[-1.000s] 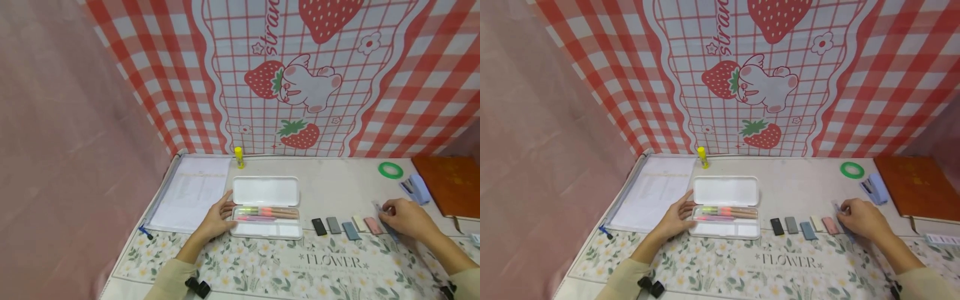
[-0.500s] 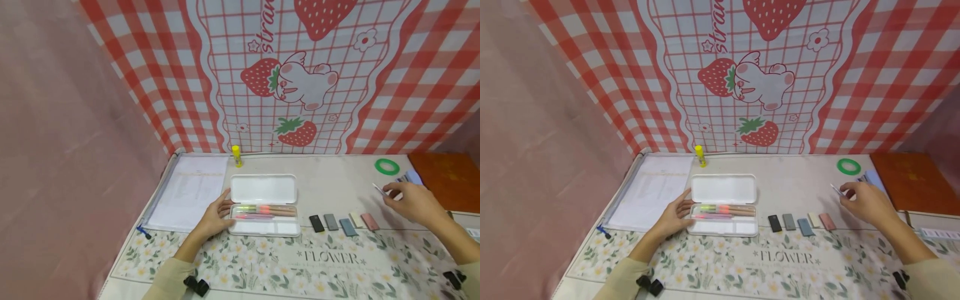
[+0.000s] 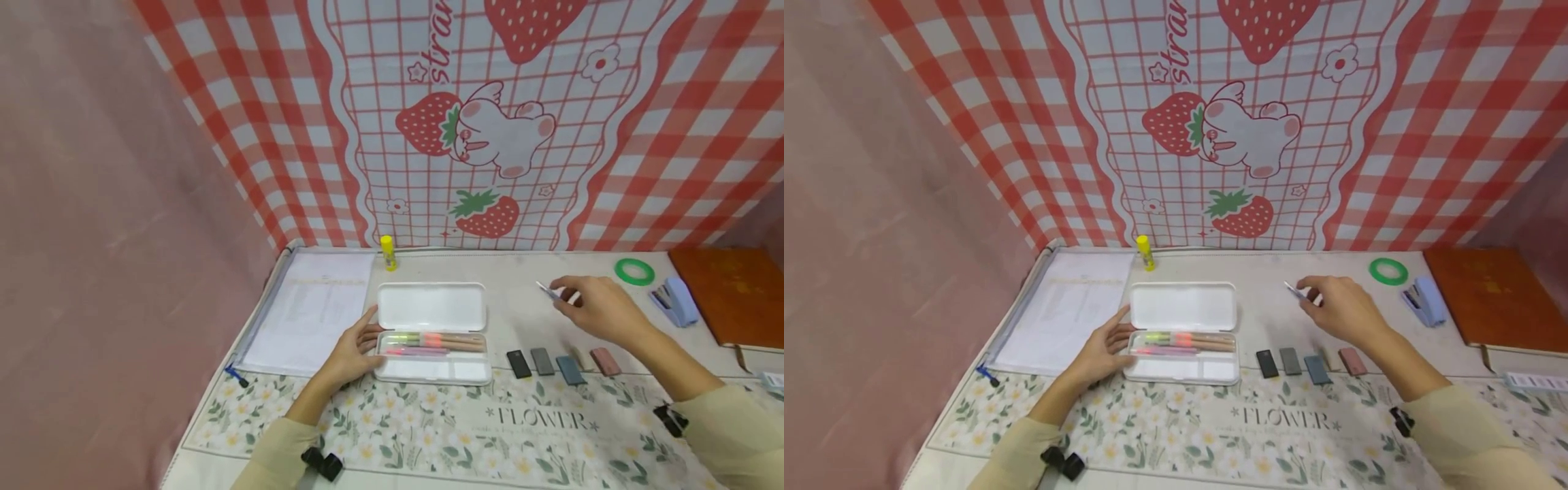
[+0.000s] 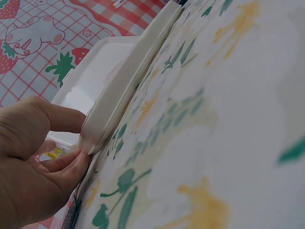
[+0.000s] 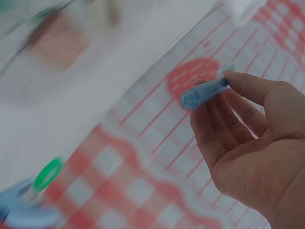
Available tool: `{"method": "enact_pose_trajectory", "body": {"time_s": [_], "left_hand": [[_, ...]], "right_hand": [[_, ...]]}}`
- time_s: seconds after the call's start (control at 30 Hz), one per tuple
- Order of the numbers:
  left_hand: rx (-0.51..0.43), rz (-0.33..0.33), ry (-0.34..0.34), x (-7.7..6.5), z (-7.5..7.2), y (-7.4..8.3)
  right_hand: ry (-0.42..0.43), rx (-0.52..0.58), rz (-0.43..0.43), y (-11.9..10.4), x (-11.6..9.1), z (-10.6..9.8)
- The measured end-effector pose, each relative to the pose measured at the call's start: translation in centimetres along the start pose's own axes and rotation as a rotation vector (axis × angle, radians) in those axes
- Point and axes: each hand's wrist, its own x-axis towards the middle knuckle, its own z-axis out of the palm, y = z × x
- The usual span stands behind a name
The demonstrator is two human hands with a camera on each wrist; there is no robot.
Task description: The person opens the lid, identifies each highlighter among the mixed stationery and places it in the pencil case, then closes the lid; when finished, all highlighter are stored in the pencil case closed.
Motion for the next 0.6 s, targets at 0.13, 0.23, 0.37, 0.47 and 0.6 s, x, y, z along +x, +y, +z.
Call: {"method": "enact_pose_trajectory", "body": {"time_s": [0.13,0.23,0.37,0.47,0.6], "left_hand": [[-0.005,-0.004,-0.010,0.0,0.0,-0.1],[-0.004,0.000,-0.015,0.0,-0.1,-0.1],[-0.013,0.001,-0.033,-0.1,-0.1,0.3],[-0.025,0.000,-0.045,-0.5,-0.1,1.3],[-0.023,0.010,-0.045,-1.0,-0.1,2.2]], "right_hand": [[-0.007,0.037,-0.065,-3.6,1.7,1.7],[-0.011,0.059,-0.138,-6.1,2.9,3.0],[-0.045,0.104,-0.242,-8.9,3.8,4.6],[-0.071,0.138,-0.291,-10.4,4.0,5.6],[-0.091,0.170,-0.327,-11.6,4.2,6.6]]}}
